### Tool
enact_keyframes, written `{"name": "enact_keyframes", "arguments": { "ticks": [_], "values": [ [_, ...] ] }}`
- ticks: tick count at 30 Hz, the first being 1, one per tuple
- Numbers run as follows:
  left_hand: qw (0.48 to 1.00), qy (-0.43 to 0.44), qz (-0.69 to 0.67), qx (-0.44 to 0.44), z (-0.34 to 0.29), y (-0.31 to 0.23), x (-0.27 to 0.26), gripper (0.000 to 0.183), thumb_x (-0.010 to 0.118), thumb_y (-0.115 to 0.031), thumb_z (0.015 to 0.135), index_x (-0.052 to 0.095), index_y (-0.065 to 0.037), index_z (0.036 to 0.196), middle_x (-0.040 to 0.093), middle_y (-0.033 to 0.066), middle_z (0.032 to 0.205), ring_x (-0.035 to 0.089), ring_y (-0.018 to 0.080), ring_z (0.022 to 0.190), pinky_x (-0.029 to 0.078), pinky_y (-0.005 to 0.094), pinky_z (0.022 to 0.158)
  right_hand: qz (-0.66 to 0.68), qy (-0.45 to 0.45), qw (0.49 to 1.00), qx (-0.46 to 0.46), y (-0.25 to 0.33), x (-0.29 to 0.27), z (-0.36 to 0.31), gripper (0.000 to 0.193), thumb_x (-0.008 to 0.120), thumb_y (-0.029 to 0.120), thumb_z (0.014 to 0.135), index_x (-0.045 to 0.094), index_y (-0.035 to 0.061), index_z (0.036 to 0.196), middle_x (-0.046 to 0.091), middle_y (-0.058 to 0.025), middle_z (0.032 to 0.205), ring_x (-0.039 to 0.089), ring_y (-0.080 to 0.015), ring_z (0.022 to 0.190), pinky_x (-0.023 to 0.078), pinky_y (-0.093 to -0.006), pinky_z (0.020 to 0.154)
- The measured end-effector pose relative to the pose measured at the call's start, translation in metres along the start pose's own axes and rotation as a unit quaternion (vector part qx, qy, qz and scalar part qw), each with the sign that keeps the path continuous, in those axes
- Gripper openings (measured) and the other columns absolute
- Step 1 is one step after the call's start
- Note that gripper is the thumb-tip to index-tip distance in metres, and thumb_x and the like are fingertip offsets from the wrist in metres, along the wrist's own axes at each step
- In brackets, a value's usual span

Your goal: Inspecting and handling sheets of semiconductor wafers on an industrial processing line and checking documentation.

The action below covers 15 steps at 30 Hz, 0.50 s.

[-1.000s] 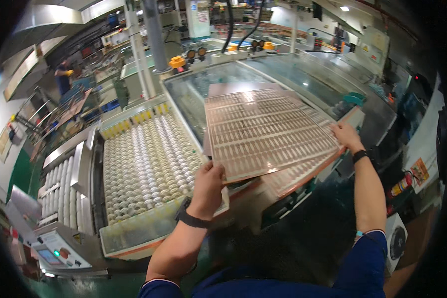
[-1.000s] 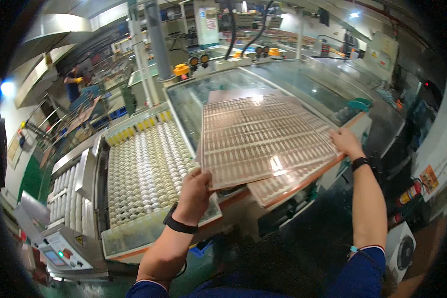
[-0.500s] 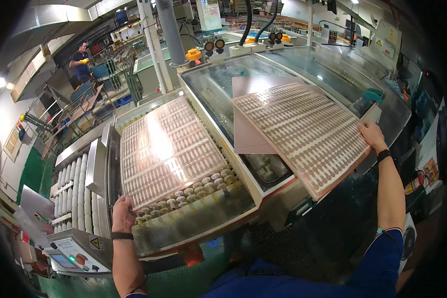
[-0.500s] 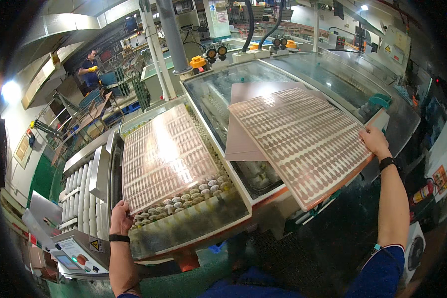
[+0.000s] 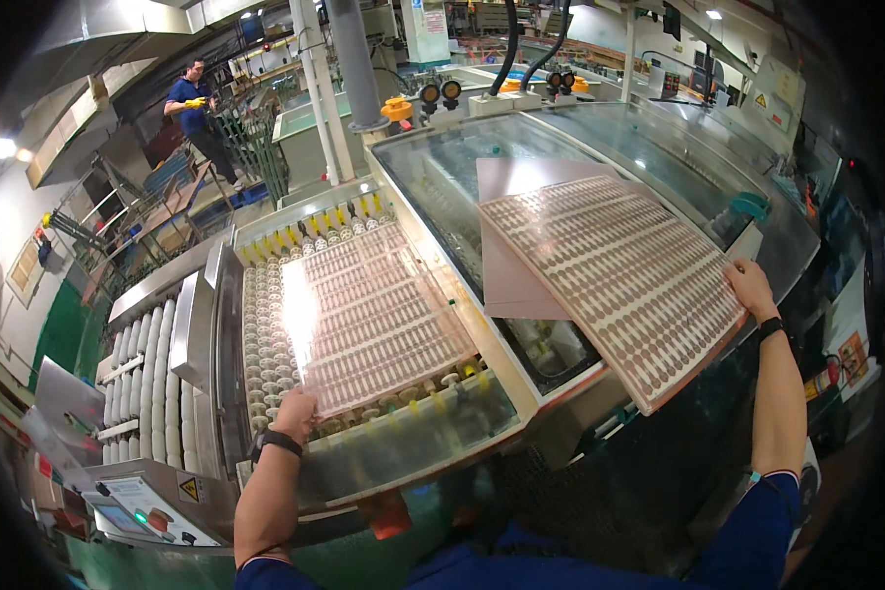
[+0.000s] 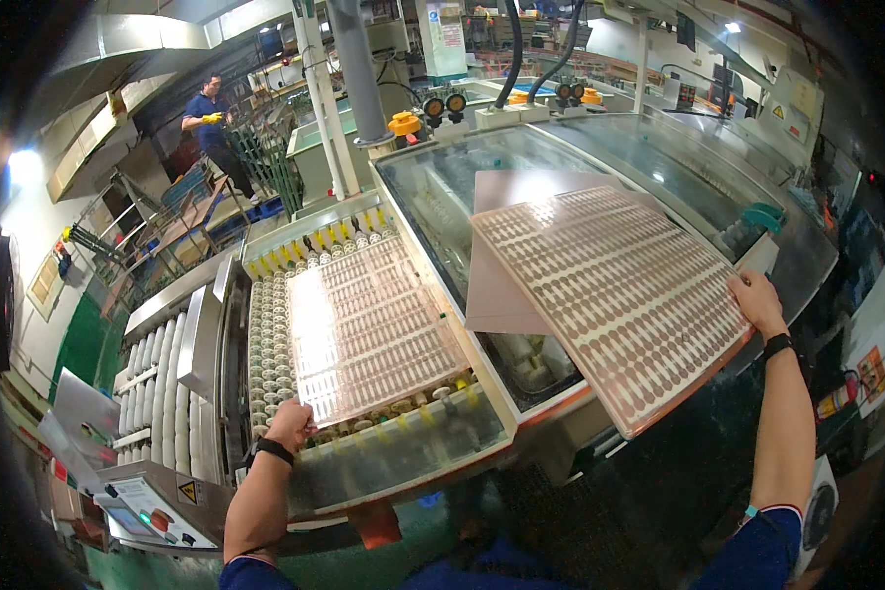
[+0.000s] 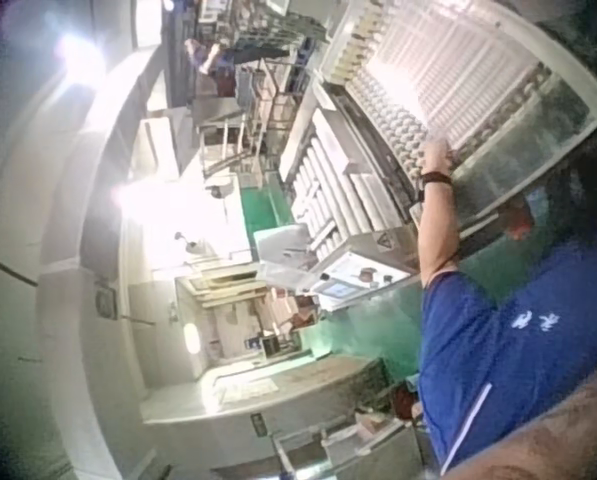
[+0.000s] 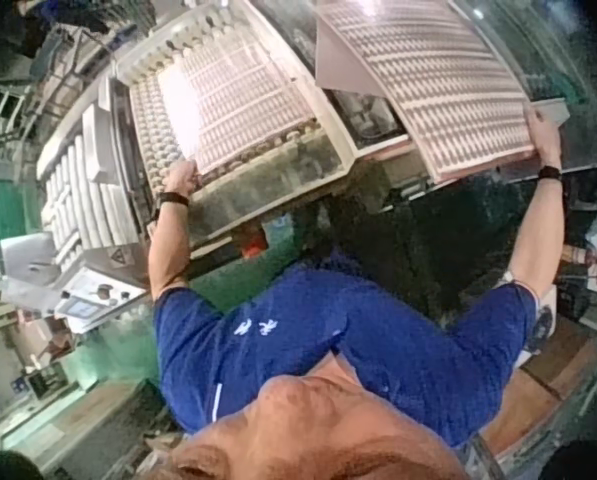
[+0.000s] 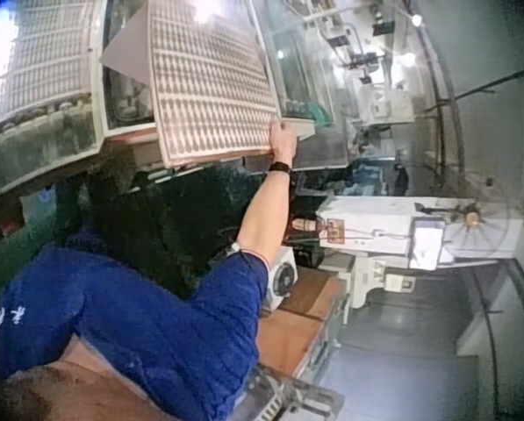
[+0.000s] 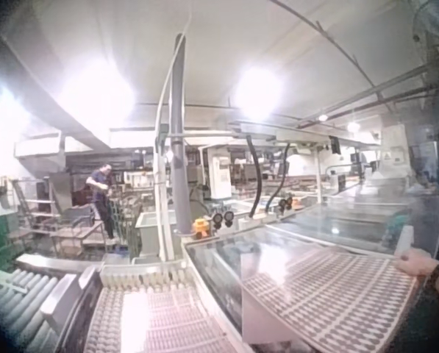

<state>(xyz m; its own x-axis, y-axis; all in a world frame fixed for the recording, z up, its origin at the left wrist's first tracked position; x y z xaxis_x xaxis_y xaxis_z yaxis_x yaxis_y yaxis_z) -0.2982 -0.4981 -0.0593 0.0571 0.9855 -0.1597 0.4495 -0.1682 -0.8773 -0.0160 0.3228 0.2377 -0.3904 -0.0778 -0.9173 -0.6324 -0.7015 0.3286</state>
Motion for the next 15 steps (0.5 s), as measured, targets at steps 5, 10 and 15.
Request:
{"name": "enact_keyframes", "arguments": {
  "ticks": [5,10,15],
  "values": [
    [0.990,-0.018,0.137,0.016,-0.013,-0.011,0.016,0.019,0.056,-0.011,0.086,0.059,0.004,0.097,0.063,0.0148,0.083,0.066,0.0275,0.071,0.056,0.0392,0.056,0.001,-0.011,1.000,0.000,-0.014,0.001,0.005,0.049,0.054,0.046,0.085,0.066,0.0016,0.102,0.067,-0.0186,0.103,0.062,-0.0364,0.099,0.045,-0.0432,0.088],
    [0.835,-0.147,0.494,0.193,-0.026,-0.065,0.030,0.052,0.070,-0.037,0.078,0.059,0.007,0.103,0.062,0.0241,0.101,0.058,0.0426,0.104,0.047,0.0460,0.094,0.008,-0.022,1.000,-0.007,-0.010,0.002,0.004,0.048,0.054,0.045,0.086,0.065,0.0013,0.103,0.067,-0.0195,0.103,0.062,-0.0368,0.100,0.045,-0.0433,0.087],
    [0.823,-0.020,0.482,0.300,-0.028,-0.056,0.075,0.075,0.076,-0.043,0.072,0.051,0.009,0.120,0.048,0.0291,0.130,0.044,0.0415,0.126,0.039,0.0423,0.105,0.013,-0.027,0.999,-0.016,-0.010,-0.002,0.003,0.046,0.054,0.042,0.086,0.065,0.0001,0.102,0.067,-0.0203,0.102,0.062,-0.0368,0.098,0.046,-0.0429,0.085]
  ]
}}
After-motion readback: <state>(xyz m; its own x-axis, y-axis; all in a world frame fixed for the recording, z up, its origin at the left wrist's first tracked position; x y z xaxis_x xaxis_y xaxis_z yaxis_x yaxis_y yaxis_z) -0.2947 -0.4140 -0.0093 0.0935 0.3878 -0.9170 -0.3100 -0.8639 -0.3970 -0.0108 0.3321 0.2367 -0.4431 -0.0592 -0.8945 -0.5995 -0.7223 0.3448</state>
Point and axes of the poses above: each hand's wrist, its own z-axis towards the middle knuckle, its own x-axis out of the palm, y = z × x, the point moved 9 cm from there along z, towards the middle knuckle
